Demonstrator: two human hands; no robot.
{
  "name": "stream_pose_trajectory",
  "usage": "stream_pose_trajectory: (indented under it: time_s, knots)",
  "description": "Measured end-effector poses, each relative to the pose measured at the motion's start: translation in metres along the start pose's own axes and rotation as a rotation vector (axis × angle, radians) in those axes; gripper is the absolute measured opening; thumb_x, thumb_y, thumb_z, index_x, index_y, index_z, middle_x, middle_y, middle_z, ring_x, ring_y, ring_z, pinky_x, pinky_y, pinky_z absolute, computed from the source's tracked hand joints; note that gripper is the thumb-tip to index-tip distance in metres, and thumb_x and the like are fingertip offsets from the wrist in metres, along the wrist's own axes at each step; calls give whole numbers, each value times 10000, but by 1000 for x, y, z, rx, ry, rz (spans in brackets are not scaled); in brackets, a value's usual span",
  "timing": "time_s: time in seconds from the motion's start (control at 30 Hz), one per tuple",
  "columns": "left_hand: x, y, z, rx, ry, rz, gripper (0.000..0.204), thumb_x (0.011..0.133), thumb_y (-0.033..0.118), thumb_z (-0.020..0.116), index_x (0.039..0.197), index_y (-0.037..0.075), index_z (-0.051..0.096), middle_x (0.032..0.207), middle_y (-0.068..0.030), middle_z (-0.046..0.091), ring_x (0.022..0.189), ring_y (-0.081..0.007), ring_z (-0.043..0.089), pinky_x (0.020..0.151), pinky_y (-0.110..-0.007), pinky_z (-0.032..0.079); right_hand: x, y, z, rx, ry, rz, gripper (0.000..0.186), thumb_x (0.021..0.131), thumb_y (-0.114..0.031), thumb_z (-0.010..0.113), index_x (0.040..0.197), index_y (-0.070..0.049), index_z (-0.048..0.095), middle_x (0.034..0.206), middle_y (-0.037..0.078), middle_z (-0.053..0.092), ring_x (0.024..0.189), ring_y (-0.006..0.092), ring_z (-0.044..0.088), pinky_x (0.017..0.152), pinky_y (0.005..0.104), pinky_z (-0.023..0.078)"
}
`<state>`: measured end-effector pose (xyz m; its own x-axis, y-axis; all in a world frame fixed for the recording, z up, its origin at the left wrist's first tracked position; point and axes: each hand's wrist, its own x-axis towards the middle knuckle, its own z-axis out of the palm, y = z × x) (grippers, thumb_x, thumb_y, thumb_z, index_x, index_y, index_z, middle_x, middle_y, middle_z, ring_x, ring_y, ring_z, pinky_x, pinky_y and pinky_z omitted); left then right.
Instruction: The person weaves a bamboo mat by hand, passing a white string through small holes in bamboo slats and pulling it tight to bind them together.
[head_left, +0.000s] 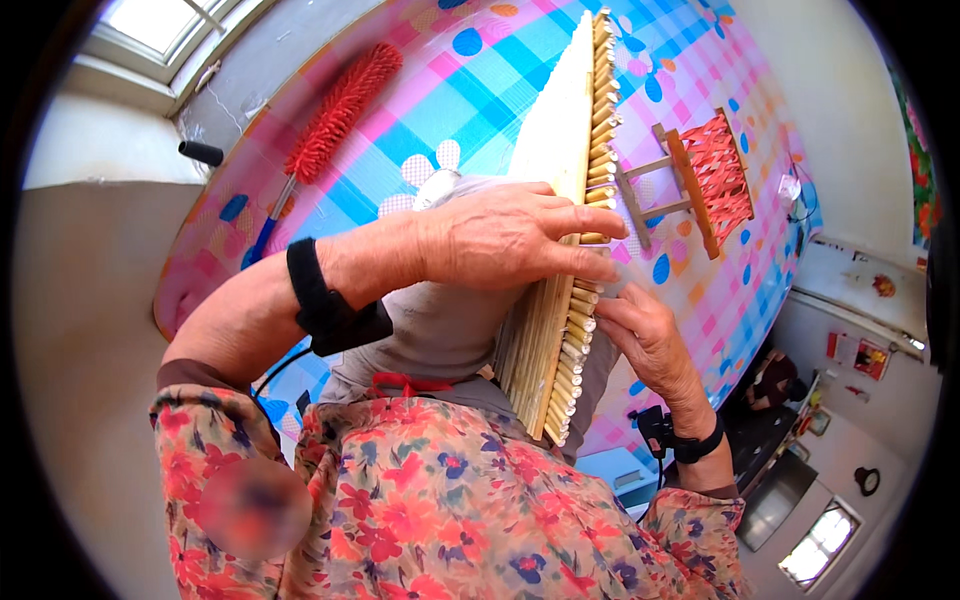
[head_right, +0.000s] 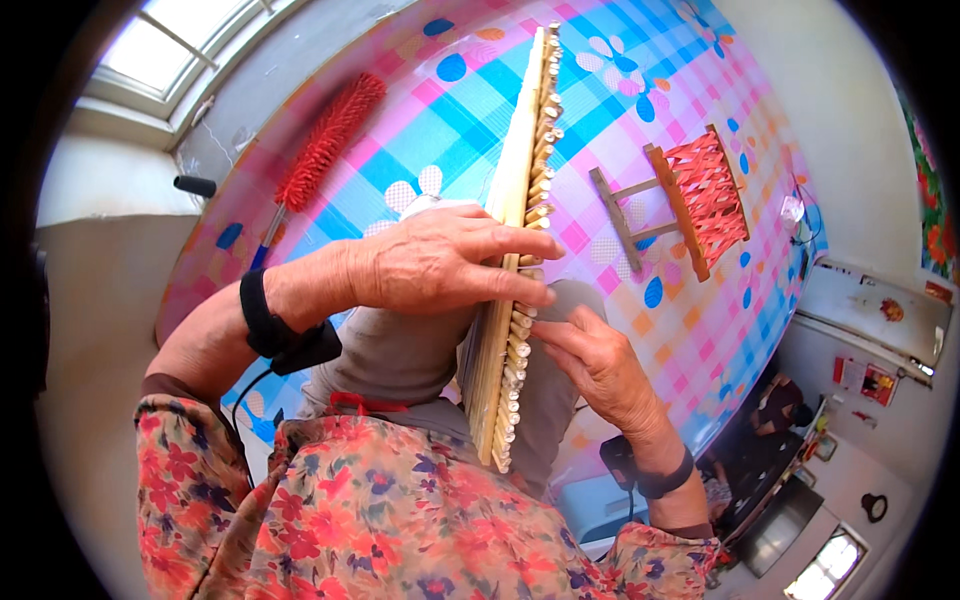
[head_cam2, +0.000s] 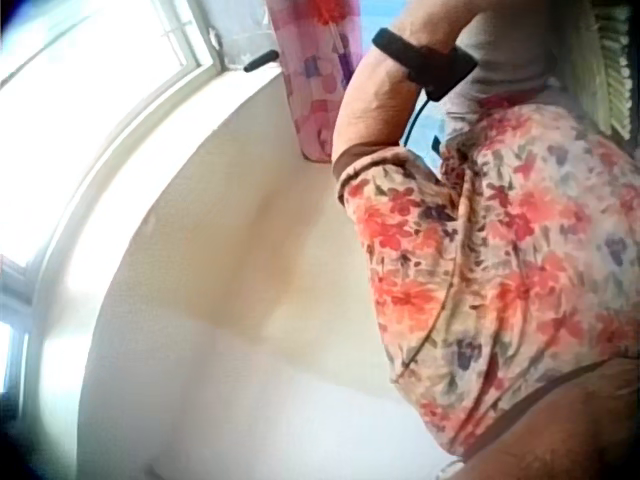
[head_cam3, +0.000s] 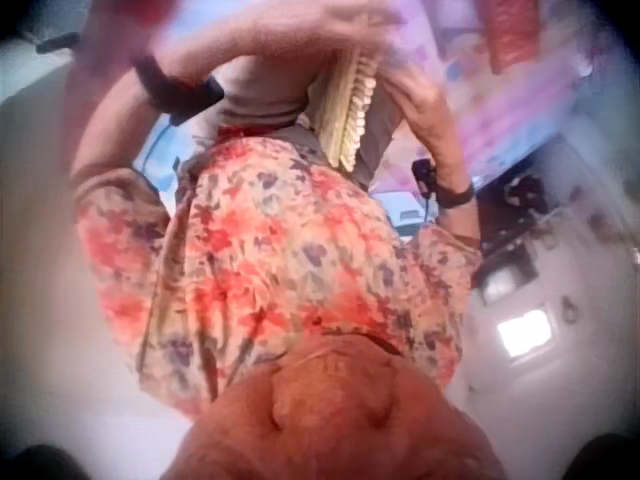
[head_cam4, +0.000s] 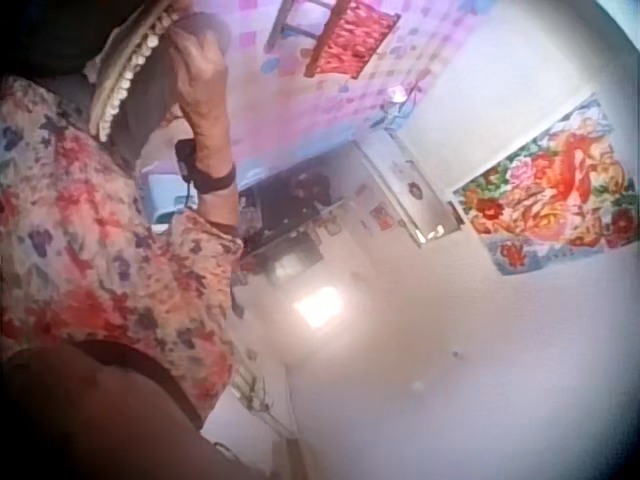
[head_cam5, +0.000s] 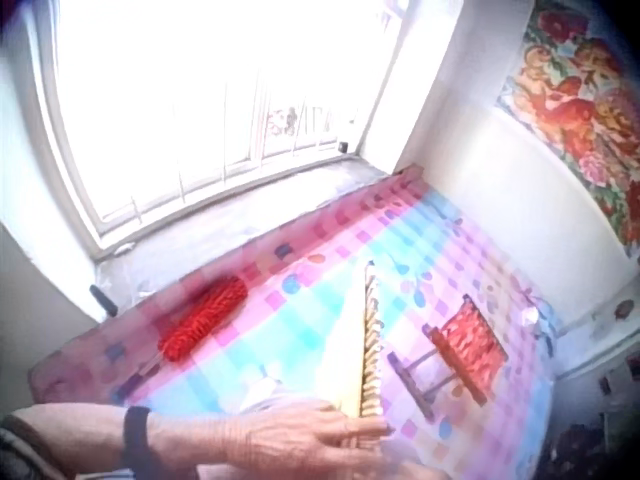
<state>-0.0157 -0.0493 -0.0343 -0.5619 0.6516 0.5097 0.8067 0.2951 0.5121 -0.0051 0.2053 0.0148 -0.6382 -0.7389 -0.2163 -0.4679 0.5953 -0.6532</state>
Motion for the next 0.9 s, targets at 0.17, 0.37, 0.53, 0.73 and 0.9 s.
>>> stream_pose_trajectory:
  time_s: [0.17, 0.37, 0.53, 0.73, 0.9]
  knots:
    - [12, -12, 8, -24, -6, 98, 502, 754, 125, 644, 1236, 144, 502, 1333, -78, 462, 1015, -268, 594, 778, -381, 488, -6, 5, 4, -30, 62, 30, 193, 811, -13, 620, 1001, -34, 646, 771, 110, 506, 698, 269, 553, 626, 338, 450]
    - [28, -12, 10, -154, -159, 54, 490, 770, 103, 617, 1233, 131, 459, 1300, -71, 435, 1014, -307, 588, 799, -392, 519, -16, 10, 8, -52, 126, 31, 164, 766, 30, 631, 924, -11, 626, 780, 112, 527, 715, 271, 567, 632, 331, 456]
    - [30, -18, 23, -173, -152, 99, 448, 741, 84, 632, 1159, 101, 471, 1226, -55, 435, 959, -298, 603, 771, -395, 532, -12, 18, 25, 12, 225, 38, 148, 746, 61, 621, 883, 7, 605, 799, 113, 543, 733, 279, 573, 650, 338, 460]
    - [23, -22, 34, -242, -185, 48, 459, 773, 42, 563, 1212, 135, 465, 1295, -87, 436, 1064, -304, 570, 832, -388, 525, -11, 26, 36, 24, 244, 29, 166, 742, 85, 601, 892, 15, 603, 818, 124, 551, 757, 292, 580, 682, 340, 465]
    - [21, -28, 42, -227, -53, 120, 454, 732, 57, 622, 1153, 110, 461, 1234, -56, 427, 966, -312, 597, 766, -422, 524, -10, 28, 37, 67, 233, 6, 174, 752, 91, 585, 909, 20, 606, 886, 138, 567, 791, 296, 591, 701, 332, 471]
